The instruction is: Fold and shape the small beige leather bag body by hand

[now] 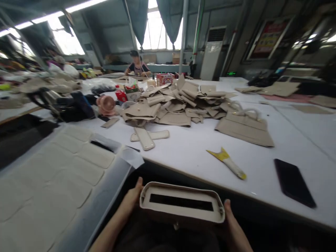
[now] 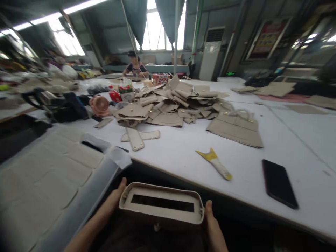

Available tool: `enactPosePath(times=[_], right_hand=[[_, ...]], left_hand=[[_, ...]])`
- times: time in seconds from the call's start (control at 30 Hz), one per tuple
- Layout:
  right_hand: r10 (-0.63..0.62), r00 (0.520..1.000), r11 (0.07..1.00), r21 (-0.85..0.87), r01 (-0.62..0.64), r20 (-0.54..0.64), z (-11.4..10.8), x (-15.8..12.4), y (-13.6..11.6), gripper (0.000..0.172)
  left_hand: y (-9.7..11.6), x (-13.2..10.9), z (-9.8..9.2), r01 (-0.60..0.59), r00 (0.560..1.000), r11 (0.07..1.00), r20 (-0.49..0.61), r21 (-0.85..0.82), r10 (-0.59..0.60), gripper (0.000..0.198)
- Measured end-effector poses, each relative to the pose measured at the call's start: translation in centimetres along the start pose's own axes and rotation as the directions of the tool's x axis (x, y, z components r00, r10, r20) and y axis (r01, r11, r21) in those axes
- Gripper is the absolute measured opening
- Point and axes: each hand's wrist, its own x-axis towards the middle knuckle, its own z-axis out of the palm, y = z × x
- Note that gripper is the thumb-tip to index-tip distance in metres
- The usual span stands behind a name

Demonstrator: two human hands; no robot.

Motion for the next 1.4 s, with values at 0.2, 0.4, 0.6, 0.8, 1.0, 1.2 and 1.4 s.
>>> enactPosePath(times=[0.2,0.4,0.6,0.8,1.0,1.2,1.4], right_hand=[[-0.222,0.975,0.764,-0.618,0.184,0.017,-1.6,-2.2,-3.4,0.057],[-0.206,0.978,0.488,-0.862,0.137,0.039,-0.6,-1.7,-5.5,0.036],[-0.232,0.973,0.348,-0.932,0.098,0.016,-0.1,-1.7,-5.8,0.034],[-0.245,0.969,0.305,-0.95,0.058,-0.019,0.3,-0.8,-5.8,0.039],[-0.231,0.973,0.238,-0.971,0.026,-0.03,0.8,0.0,-6.1,0.037],[-0.168,0.985,0.206,-0.976,0.067,0.032,0.8,-1.4,-5.9,0.04],[-0.16,0.986,0.233,-0.969,0.08,0.043,0.7,-0.5,-6.4,0.037]], left_hand=[[3.1,-0.9,-3.8,-0.407,0.913,0.623,0.324,0.668,0.249,0.049],[4.1,-1.5,-2.9,-0.37,0.925,0.325,0.313,0.87,0.216,0.034],[3.6,-0.9,-3.0,-0.349,0.937,0.324,0.314,0.879,0.156,0.03],[3.2,-1.0,-3.1,-0.31,0.948,0.384,0.313,0.869,0.057,0.031],[2.5,-1.1,-3.3,-0.266,0.958,0.414,0.286,0.871,0.014,0.032],[1.8,-0.8,-3.1,-0.257,0.964,0.46,0.258,0.85,0.063,0.036],[1.5,-1.0,-2.5,-0.248,0.969,0.469,0.21,0.848,0.133,0.034]])
